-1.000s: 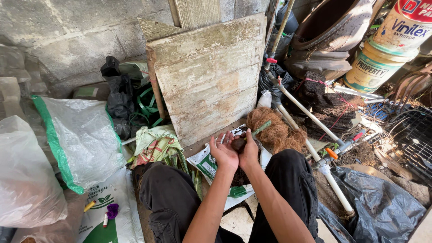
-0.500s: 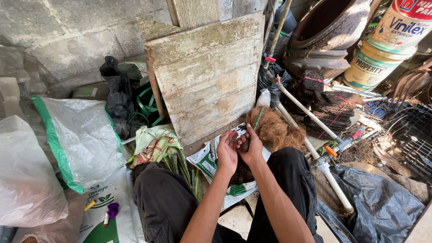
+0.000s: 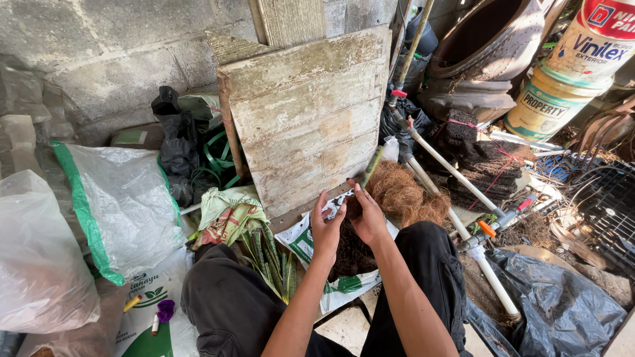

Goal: The person sits on the ground and prepares plant cuttings by hand. They peel the outer layers of the cuttings, then wrap the base of each cutting with soil from a nearby bag, forming a compact soil ball around the stem.

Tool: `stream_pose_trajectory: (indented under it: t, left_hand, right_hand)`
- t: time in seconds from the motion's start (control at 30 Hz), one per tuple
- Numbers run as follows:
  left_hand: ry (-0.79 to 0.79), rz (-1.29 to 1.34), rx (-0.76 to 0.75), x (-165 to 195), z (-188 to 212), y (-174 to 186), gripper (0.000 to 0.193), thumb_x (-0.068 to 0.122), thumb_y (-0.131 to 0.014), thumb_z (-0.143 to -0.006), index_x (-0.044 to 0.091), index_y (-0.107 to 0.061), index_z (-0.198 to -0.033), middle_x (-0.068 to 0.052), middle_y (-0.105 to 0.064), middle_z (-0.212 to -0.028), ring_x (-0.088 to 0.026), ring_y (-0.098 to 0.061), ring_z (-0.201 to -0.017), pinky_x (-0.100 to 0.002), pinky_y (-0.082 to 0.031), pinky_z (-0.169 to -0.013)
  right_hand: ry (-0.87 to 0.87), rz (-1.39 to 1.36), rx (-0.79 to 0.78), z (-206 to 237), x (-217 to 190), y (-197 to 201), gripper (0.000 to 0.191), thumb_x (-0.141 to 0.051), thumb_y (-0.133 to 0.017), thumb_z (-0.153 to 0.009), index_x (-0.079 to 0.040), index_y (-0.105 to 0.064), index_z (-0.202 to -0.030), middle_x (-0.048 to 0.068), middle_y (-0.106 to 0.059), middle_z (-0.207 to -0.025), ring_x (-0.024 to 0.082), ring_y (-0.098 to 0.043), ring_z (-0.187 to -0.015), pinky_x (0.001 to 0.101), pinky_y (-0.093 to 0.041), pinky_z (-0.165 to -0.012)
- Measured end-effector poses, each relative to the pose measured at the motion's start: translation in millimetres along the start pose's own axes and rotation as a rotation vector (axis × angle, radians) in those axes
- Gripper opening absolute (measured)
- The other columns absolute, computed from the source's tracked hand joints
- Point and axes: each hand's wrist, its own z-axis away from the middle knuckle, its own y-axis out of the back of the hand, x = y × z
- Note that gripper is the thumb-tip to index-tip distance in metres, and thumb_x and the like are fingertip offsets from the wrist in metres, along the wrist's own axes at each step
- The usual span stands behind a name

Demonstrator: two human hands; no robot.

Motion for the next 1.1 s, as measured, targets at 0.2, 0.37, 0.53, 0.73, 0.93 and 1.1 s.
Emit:
stream_pose_trajectory:
  t: [0.2, 0.37, 0.53, 0.73, 0.93, 1.1]
  left_hand:
    - [0.140, 0.319, -0.148, -5.5, -0.4, 1.5, 0.083, 0.041, -0.075, -0.088, 0.018, -0.039, -0.159, -0.010, -0.055, -0.138, -0.022, -0.057, -0.125, -0.038, -0.047, -0.104]
    - [0.133, 0.504, -0.271, -12.3, 2.8, -4.3, 0.077, 0.045, -0.066, -0.093, 0.012, -0.040, -0.157, -0.003, -0.054, -0.149, -0.015, -0.052, -0.135, -0.037, -0.043, -0.109]
    - [0.121, 0.586, -0.304, -15.4, 3.0, -6.0, 0.066, 0.048, -0.053, -0.101, 0.010, -0.044, -0.154, -0.005, -0.057, -0.146, -0.018, -0.054, -0.135, -0.038, -0.044, -0.111]
    - [0.183, 0.724, -0.280, -27.4, -3.5, -5.4, 0.054, 0.048, -0.051, -0.103, 0.011, -0.056, -0.142, -0.002, -0.062, -0.134, -0.015, -0.058, -0.125, -0.036, -0.042, -0.109]
    - [0.209, 0.796, -0.175, -35.3, -7.7, -4.5, 0.049, 0.051, -0.049, -0.103, 0.010, -0.066, -0.123, -0.002, -0.067, -0.113, -0.017, -0.062, -0.109, -0.036, -0.046, -0.098]
    - [0.329, 0.844, -0.002, -42.1, -18.9, -4.1, 0.044, 0.048, -0.049, -0.102, 0.010, -0.069, -0.109, -0.001, -0.068, -0.105, -0.018, -0.064, -0.103, -0.034, -0.048, -0.094]
  right_hand:
    - [-0.157, -0.077, -0.141, 17.5, -6.6, -15.8, 0.047, -0.035, -0.054, -0.102, -0.024, -0.055, -0.148, 0.004, -0.068, -0.087, 0.015, -0.065, -0.080, 0.0368, -0.054, -0.078]
    - [-0.157, -0.194, -0.189, 28.1, -15.2, -27.6, 0.048, -0.023, -0.057, -0.102, -0.021, -0.053, -0.150, 0.005, -0.070, -0.094, 0.017, -0.067, -0.091, 0.0390, -0.053, -0.087]
    - [-0.150, -0.136, -0.126, 26.5, -18.9, -25.6, 0.047, -0.014, -0.058, -0.094, -0.021, -0.055, -0.141, 0.005, -0.070, -0.104, 0.019, -0.068, -0.097, 0.0418, -0.055, -0.087]
    - [-0.193, -0.176, -0.129, 24.3, -13.5, -18.7, 0.042, -0.029, -0.057, -0.101, -0.004, -0.061, -0.134, 0.011, -0.069, -0.103, 0.023, -0.067, -0.091, 0.0386, -0.055, -0.080]
    - [-0.162, 0.036, -0.193, 23.8, -6.7, -20.8, 0.052, -0.007, -0.060, -0.093, -0.007, -0.056, -0.145, 0.009, -0.068, -0.099, 0.020, -0.066, -0.088, 0.0341, -0.055, -0.083]
    - [-0.253, -0.209, -0.258, 30.8, -7.1, -29.3, 0.054, -0.019, -0.055, -0.096, 0.003, -0.051, -0.145, 0.014, -0.068, -0.102, 0.027, -0.065, -0.095, 0.0415, -0.052, -0.092]
